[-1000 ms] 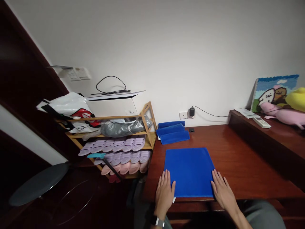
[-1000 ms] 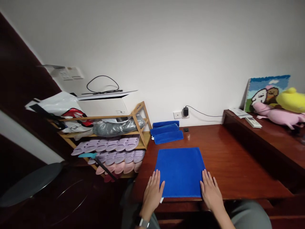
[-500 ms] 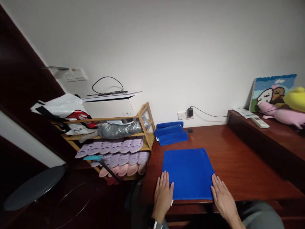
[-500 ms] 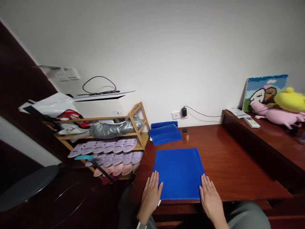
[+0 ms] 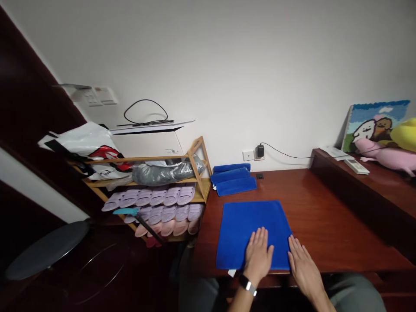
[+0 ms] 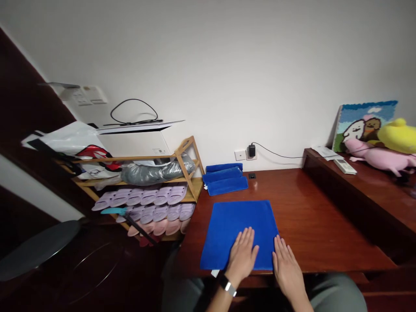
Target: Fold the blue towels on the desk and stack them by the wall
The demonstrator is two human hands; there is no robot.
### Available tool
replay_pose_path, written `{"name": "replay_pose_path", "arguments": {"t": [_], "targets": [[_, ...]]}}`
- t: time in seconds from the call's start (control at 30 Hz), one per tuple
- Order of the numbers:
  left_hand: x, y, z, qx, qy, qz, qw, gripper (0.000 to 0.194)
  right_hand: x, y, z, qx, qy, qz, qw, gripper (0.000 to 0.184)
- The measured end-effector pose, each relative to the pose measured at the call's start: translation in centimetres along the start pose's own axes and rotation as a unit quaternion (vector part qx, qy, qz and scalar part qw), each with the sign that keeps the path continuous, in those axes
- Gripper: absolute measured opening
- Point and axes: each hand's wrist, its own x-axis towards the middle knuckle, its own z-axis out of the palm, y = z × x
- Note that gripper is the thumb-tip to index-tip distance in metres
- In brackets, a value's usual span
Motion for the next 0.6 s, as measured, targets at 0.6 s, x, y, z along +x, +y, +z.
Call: {"name": "replay_pose_path", "arguments": {"t": [0.6], "targets": [[-8.1, -11.6, -2.8, 0.103, 0.076, -0.123, 0.984, 0.063, 7.9, -0.8, -1.3, 0.014, -0.1, 0.04, 0.994, 0.07]]}}
